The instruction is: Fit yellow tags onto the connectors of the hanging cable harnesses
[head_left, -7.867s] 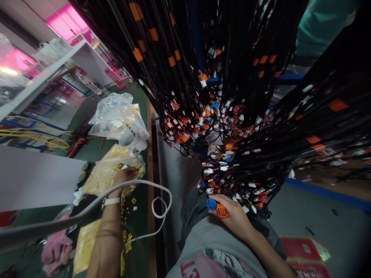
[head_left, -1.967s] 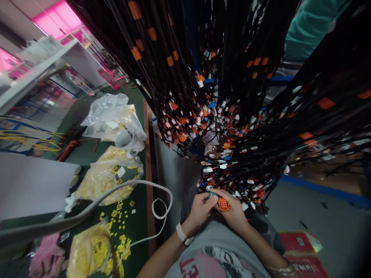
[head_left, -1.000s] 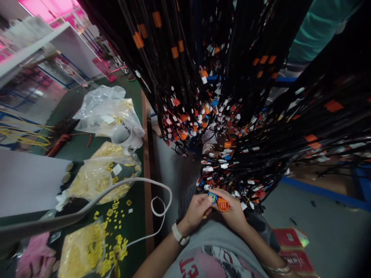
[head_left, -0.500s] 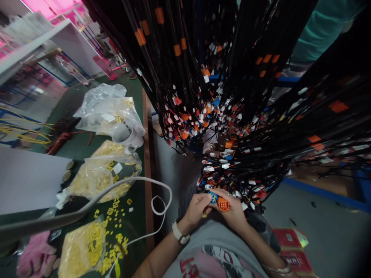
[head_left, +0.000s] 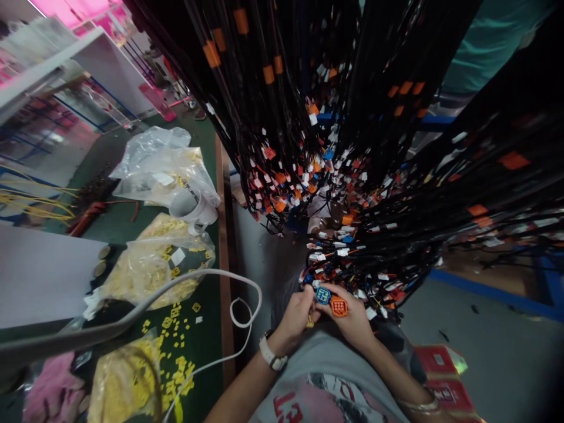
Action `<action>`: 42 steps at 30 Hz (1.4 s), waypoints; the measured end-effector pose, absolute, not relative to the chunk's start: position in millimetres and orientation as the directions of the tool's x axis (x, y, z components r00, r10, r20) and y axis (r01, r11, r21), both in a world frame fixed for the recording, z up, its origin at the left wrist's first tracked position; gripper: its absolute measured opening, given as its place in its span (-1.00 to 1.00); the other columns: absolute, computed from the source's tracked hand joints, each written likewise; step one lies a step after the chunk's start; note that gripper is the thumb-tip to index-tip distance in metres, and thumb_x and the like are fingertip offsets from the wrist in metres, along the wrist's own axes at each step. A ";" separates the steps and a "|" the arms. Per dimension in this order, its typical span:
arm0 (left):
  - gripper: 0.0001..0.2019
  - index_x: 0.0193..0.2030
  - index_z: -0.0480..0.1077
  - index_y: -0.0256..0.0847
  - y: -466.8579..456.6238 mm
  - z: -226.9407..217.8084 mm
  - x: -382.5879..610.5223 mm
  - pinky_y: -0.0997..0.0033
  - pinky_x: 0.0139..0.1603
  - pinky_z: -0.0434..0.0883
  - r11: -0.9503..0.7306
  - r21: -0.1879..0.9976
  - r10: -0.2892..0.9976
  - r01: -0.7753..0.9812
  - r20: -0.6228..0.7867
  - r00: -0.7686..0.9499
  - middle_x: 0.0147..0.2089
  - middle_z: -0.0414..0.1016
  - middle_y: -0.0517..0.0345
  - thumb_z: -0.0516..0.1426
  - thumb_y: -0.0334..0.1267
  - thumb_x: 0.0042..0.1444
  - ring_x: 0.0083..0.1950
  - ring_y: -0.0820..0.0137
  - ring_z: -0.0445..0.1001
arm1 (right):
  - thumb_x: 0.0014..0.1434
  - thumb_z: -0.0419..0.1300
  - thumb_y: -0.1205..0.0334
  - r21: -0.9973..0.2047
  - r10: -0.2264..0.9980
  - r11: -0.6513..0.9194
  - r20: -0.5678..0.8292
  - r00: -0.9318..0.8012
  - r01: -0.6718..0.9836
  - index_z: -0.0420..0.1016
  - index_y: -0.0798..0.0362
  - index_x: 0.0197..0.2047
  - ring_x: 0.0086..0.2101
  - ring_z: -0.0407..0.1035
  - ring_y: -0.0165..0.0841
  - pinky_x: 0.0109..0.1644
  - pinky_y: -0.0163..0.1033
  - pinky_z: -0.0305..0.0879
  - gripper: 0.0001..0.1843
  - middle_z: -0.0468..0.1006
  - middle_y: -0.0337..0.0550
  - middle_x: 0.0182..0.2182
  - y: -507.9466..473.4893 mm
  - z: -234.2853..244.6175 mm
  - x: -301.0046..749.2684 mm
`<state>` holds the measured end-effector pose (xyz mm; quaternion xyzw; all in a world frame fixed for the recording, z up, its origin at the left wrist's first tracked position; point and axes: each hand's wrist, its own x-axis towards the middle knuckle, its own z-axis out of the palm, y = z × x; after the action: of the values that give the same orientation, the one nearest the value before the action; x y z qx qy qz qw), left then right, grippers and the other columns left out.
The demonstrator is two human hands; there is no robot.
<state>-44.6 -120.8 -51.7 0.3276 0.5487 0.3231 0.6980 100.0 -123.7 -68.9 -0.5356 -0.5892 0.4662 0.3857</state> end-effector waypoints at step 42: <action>-0.66 0.04 0.41 -0.10 -120.7 -33.7 -58.6 0.12 0.10 0.30 -0.285 0.846 0.940 0.450 0.154 0.305 -0.05 0.53 0.02 0.12 -0.36 0.11 0.05 0.22 0.42 | -0.05 0.02 0.42 -0.827 0.911 -0.092 -0.295 -0.288 0.555 0.42 0.02 -0.11 -0.19 0.45 -0.23 -0.12 -0.21 0.30 -0.60 0.58 -0.09 -0.20 -110.9 -58.9 98.0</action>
<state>-58.6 -120.7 -33.7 0.7246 0.4796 0.3428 0.3571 98.0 -110.9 -58.9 -0.5663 -0.6474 0.4744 0.1875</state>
